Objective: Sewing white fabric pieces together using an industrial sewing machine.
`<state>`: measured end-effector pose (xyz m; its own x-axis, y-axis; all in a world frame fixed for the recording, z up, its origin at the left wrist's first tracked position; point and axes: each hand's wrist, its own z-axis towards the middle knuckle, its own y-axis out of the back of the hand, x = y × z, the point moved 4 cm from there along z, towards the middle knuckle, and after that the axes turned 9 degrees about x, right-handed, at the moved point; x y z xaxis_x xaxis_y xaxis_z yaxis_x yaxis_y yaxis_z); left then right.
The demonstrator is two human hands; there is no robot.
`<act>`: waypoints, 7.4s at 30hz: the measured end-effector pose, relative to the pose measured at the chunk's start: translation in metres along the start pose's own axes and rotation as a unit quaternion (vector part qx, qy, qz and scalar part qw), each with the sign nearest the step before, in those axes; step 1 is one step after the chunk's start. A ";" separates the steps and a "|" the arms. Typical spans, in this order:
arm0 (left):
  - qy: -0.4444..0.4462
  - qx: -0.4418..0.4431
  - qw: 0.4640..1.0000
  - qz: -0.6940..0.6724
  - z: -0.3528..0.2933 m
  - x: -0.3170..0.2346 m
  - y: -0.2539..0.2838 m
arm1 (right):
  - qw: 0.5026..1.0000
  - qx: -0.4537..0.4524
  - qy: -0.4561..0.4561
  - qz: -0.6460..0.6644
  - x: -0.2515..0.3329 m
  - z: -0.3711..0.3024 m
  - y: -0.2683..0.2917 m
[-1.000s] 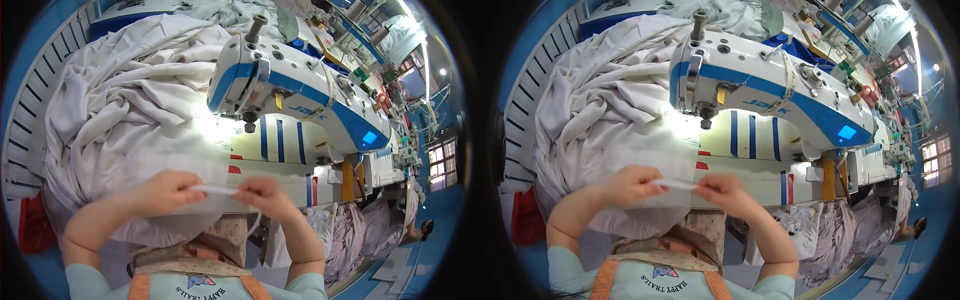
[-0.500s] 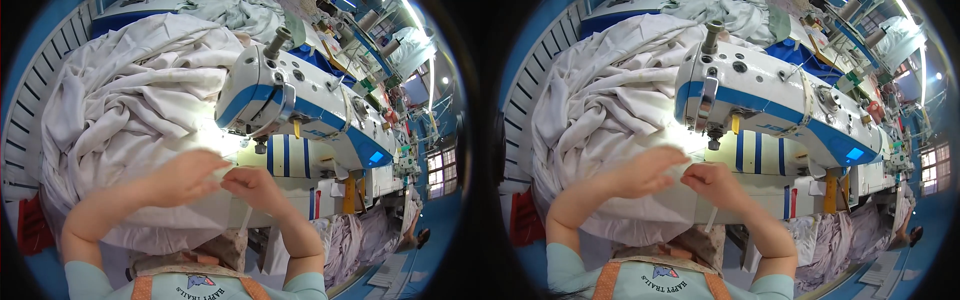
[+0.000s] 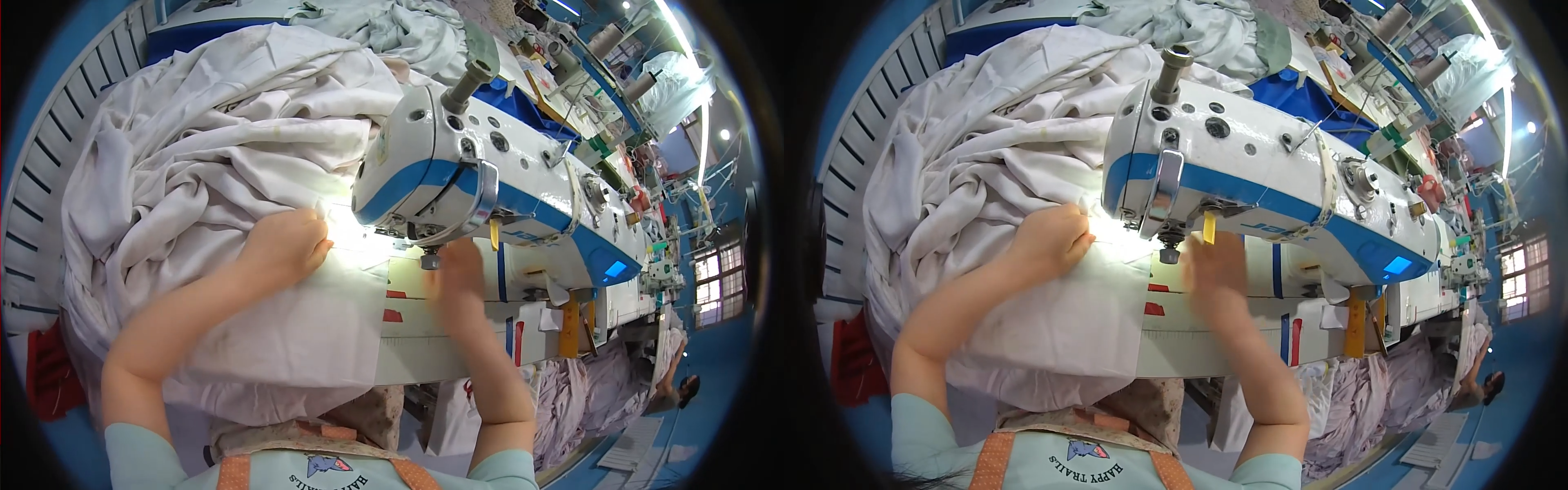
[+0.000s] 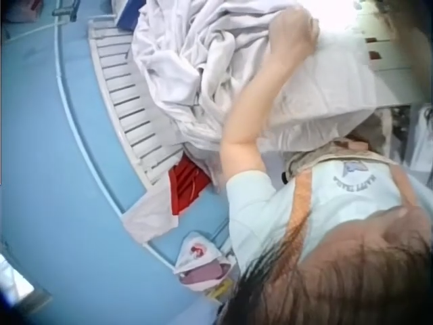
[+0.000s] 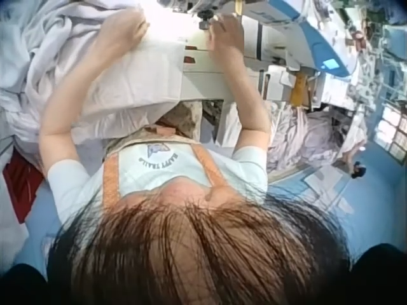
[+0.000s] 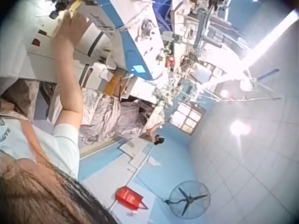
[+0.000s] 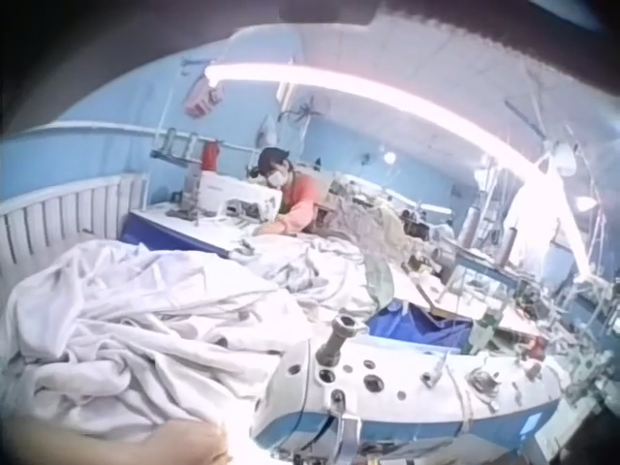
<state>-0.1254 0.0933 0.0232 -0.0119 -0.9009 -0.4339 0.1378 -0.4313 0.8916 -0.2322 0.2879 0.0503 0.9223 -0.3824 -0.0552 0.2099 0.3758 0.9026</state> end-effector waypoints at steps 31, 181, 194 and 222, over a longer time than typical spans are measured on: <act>0.036 -0.131 0.990 0.029 -0.006 0.010 0.003 | 0.938 0.291 -0.141 0.125 0.013 -0.023 -0.040; -0.117 0.188 0.971 -0.084 -0.243 -0.207 -0.053 | 0.739 0.107 -0.257 0.614 0.208 -0.264 0.052; -0.110 0.199 0.965 -0.128 -0.236 -0.200 -0.056 | 0.819 0.060 -0.189 0.538 0.200 -0.250 0.045; 0.286 -0.082 0.950 0.092 -0.184 0.067 0.051 | 0.815 0.169 -0.144 0.535 0.160 -0.209 -0.026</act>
<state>0.0632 0.0203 0.0161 0.5617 -0.7657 -0.3134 0.2384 -0.2130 0.9475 -0.0222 0.3934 -0.0713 0.3949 -0.1889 0.8991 -0.8111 0.3878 0.4377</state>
